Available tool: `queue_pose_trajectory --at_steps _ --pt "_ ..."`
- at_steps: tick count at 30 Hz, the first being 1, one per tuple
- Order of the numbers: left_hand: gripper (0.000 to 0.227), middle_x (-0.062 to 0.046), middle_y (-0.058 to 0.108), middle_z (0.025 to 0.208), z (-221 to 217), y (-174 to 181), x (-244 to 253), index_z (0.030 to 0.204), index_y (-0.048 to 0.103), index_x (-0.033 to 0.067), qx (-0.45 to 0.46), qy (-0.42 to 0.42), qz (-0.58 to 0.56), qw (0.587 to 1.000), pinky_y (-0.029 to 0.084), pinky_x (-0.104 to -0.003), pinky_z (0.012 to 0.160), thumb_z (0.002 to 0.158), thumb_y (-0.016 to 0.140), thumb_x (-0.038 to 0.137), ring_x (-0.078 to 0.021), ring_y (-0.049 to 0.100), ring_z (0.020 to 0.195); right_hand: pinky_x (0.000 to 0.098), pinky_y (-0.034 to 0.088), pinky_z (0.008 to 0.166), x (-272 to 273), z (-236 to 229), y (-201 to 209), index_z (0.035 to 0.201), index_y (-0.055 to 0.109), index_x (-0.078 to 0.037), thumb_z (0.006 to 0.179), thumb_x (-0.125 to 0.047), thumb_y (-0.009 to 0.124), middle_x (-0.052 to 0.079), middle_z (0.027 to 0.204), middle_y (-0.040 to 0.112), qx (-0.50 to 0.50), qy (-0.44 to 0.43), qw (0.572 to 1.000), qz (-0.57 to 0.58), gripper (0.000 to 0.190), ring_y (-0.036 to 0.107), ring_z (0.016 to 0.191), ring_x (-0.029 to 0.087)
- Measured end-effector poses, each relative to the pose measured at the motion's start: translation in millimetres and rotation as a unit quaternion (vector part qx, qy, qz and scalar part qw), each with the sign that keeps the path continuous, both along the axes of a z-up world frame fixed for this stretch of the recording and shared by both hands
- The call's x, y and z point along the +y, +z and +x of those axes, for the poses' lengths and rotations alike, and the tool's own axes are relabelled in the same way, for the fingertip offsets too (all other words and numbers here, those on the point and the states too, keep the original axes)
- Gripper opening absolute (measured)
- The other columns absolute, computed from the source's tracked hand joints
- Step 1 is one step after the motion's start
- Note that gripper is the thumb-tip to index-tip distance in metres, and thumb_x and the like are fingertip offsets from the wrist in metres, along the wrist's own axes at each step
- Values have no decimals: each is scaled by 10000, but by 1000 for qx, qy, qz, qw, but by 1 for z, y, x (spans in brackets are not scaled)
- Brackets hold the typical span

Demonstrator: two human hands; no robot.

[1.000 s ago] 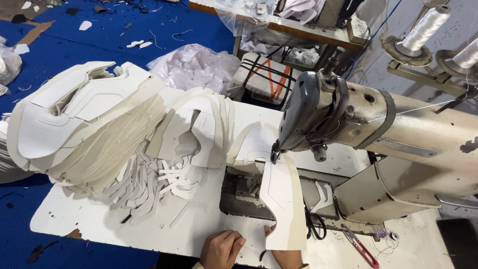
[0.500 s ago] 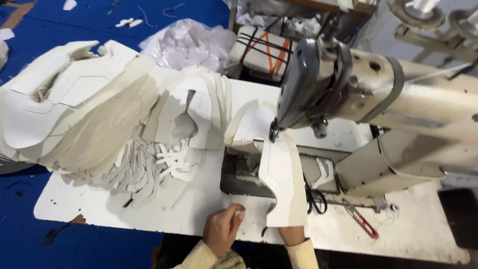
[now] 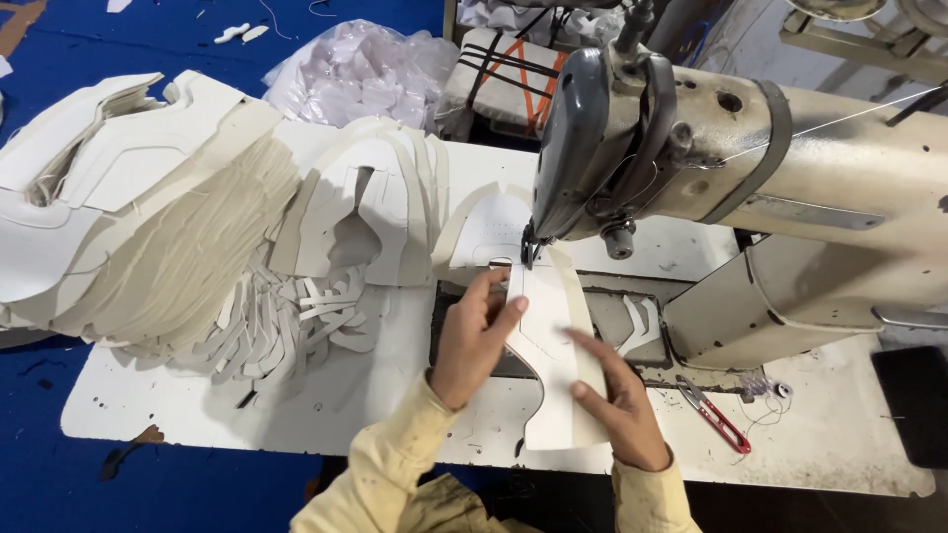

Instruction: The person uses a sewing machine to stitch white shoe parts, specifically attaching smaller pieces to larger shoe uppers. They repeatedly pick up parts from a stack, align them under the needle, sew, and trim excess thread with scissors. The finished pieces are placed back on the table.

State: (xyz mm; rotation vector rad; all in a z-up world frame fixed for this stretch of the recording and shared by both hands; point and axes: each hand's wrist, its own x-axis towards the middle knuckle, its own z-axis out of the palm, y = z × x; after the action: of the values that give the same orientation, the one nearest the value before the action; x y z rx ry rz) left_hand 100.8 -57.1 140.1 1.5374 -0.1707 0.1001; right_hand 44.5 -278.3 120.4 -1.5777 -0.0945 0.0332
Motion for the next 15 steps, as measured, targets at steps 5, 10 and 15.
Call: queue_pose_trajectory --at_steps 5,10,15 --pt "530 -49 748 1066 -15 8 -20 1426 480 -59 -2 36 -44 998 531 -215 622 1008 616 237 -42 649 772 341 453 1055 10 2 22 1419 615 -55 864 -112 722 149 1417 667 26 1 999 -42 569 620 1250 236" --pt "526 -50 728 1050 -13 6 -14 1455 500 -61 67 -9 -181 981 467 -187 544 1006 614 187 -14 579 702 317 440 1075 18 -1 29 1442 595 -47 884 -102 705 147 1425 670 2 -21 996 -88 571 610 1271 209" --pt "471 -42 721 1013 0 7 -14 1411 555 -71 66 -19 -209 976 480 -195 560 1014 616 174 -21 596 712 310 449 1057 22 6 27 1458 581 -50 882 -88 701 155 1411 677 -1 -29 996 -90 590 617 1238 194"
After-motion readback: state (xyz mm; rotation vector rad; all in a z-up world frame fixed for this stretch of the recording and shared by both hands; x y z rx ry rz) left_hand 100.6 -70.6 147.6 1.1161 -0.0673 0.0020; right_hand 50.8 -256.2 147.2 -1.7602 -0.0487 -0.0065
